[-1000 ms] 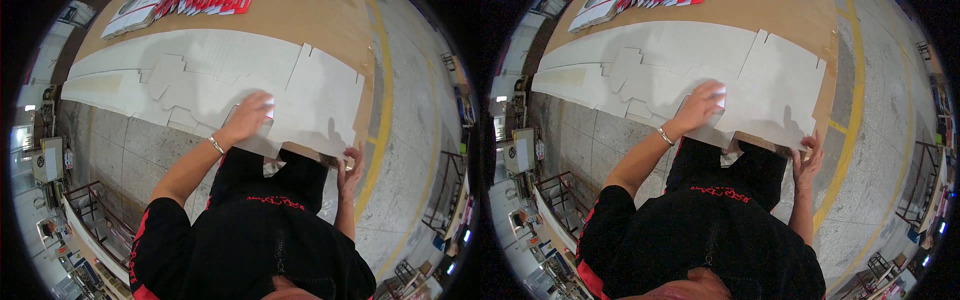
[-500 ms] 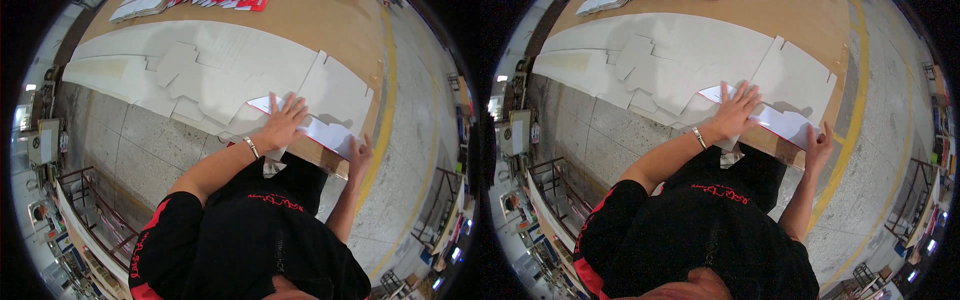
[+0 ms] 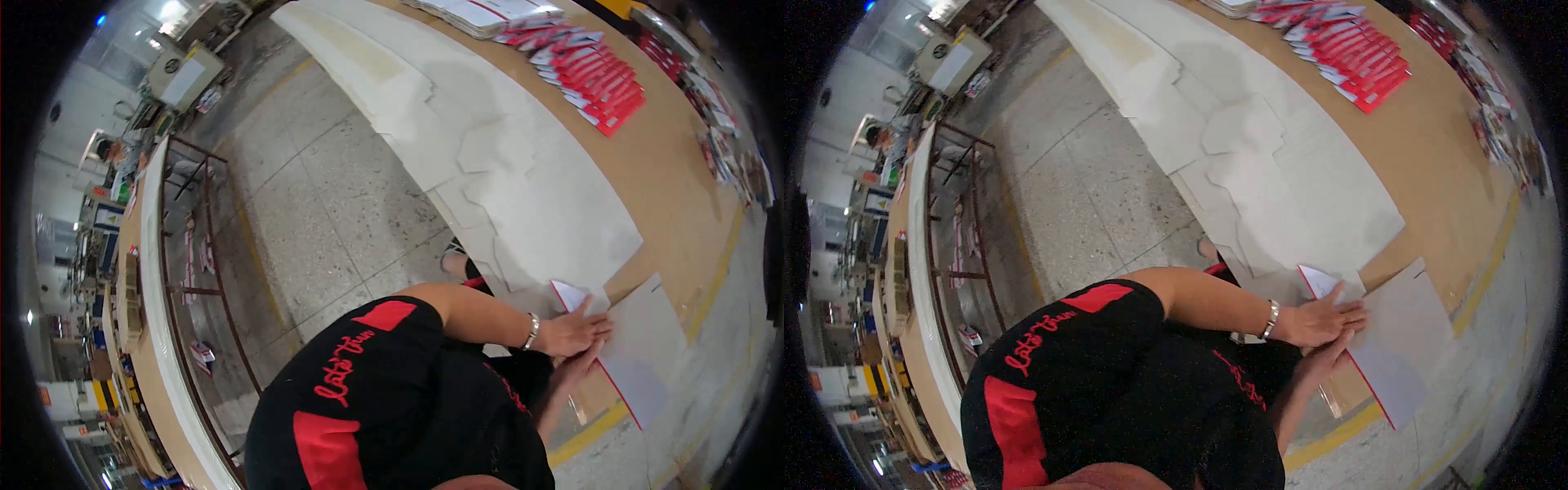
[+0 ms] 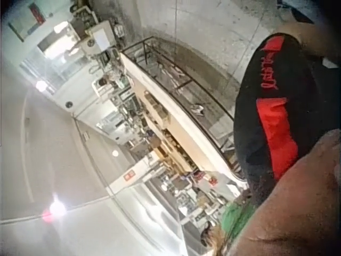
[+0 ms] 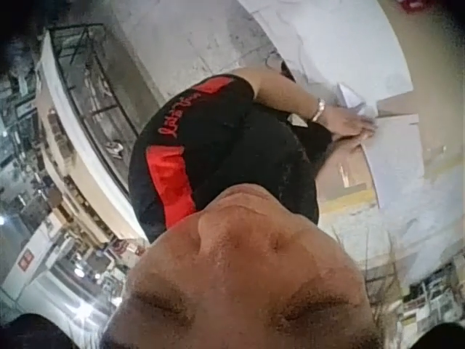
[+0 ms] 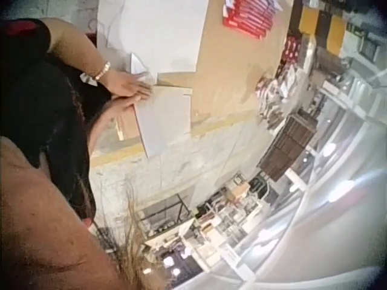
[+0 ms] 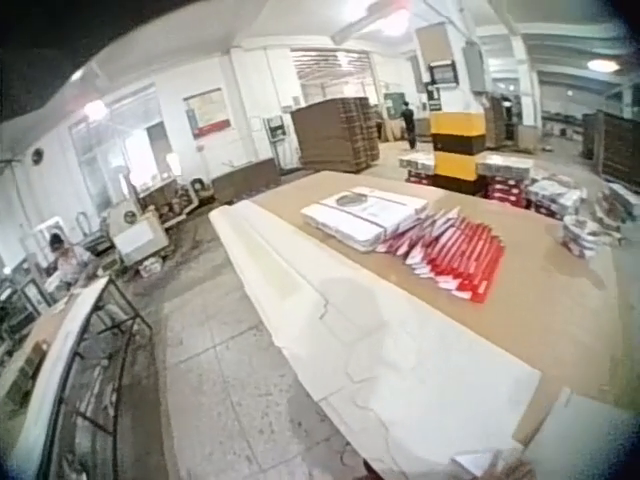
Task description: Folding cardboard sheets into packaging boxes at a work table.
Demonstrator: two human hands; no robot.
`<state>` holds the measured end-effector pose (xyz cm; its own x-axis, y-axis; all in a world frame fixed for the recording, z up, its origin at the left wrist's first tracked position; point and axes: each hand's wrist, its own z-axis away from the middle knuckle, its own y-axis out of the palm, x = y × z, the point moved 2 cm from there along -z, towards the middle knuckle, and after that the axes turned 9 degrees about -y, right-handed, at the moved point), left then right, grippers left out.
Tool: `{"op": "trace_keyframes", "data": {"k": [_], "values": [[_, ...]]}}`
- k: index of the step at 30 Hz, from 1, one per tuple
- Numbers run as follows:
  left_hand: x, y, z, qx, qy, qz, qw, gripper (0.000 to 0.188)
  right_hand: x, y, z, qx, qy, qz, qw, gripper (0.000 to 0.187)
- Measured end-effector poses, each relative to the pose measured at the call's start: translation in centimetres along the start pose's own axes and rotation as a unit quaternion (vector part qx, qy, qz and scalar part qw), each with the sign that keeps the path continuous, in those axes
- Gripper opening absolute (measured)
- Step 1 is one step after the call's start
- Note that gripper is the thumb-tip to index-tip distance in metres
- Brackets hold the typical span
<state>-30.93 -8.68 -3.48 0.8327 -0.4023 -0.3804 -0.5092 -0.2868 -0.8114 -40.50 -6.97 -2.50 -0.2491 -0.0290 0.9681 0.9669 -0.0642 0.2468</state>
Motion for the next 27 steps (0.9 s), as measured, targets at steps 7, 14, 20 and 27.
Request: {"op": "trace_keyframes", "data": {"k": [7, 14, 20, 27], "values": [[4.0, -3.7, 0.5, 0.131, -0.132, -0.008, 0.982, 0.061, 2.1, -0.9, -2.3, -0.059, -0.154, 0.184, 0.969, 0.035], [5.8, -2.8, 2.2, 0.21, -0.123, -0.041, 0.969, 0.069, 4.0, 4.9, -2.4, 0.21, -0.433, 0.489, 0.728, 0.032], [5.6, -12.5, 3.5, 0.171, -0.047, -0.01, 0.984, 0.094, 5.5, -0.2, -6.1, 0.093, -0.362, 0.33, 0.867, 0.042], [13.0, -17.9, 4.8, 0.182, -0.116, 0.007, 0.977, 0.05, 6.8, -4.4, -6.3, 0.114, -0.334, 0.367, 0.861, 0.053]]}}
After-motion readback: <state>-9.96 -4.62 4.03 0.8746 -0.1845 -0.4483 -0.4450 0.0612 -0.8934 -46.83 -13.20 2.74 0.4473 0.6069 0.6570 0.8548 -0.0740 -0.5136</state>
